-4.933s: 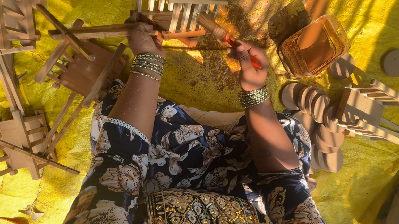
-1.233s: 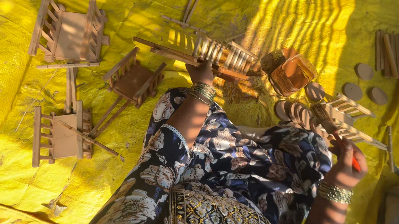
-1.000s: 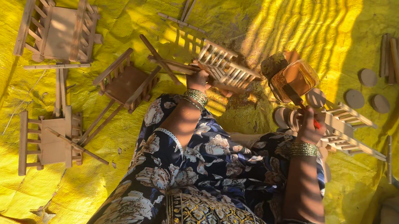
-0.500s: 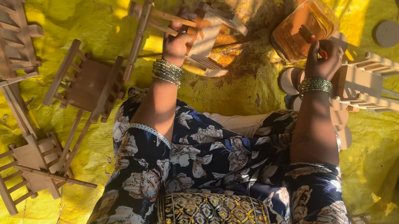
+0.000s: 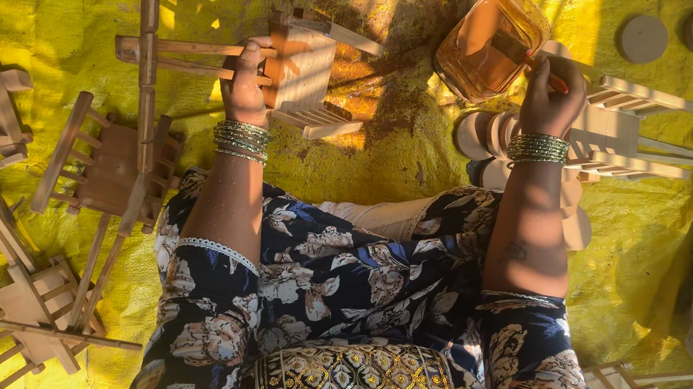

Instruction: The person sits on a yellow tarp on the ground and uses a brush to apply a brown liquid stain from a plastic container onto miniature wooden chairs, holding each chair steady with one hand while brushing its parts, then sets the finished chair aside and picks up the next one.

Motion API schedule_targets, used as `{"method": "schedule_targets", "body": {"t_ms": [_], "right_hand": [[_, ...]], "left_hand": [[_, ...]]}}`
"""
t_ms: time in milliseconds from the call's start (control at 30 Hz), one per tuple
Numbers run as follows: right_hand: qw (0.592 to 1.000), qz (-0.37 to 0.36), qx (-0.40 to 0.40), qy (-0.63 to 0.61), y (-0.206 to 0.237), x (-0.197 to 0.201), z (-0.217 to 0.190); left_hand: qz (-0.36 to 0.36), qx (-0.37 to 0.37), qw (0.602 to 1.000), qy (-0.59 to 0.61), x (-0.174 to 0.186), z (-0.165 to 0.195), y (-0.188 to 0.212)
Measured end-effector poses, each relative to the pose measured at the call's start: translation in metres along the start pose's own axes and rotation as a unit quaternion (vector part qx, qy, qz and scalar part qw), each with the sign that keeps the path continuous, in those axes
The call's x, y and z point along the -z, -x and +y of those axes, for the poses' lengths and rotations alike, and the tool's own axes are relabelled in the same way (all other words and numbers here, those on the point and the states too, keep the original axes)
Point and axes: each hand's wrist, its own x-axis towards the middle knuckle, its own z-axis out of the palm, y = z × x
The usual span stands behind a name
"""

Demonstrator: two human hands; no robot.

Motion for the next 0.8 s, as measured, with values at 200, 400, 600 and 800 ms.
{"method": "schedule_targets", "body": {"t_ms": [200,400,600,800], "right_hand": [[0.955,0.054,-0.243,-0.161,-0.006,0.006,0.005],[0.808,0.095,-0.454,-0.364,-0.007,0.009,0.006],[0.696,0.161,-0.410,-0.567,-0.004,0.010,-0.003],[0.664,0.176,-0.335,-0.646,0.013,0.009,-0.025]], "left_hand": [[0.029,0.018,0.999,-0.019,0.004,0.000,0.002],[0.073,0.079,0.992,0.068,0.014,-0.004,-0.004],[0.002,0.140,0.989,0.056,-0.001,-0.004,-0.011],[0.029,0.177,0.982,0.055,-0.019,0.012,-0.010]]}}
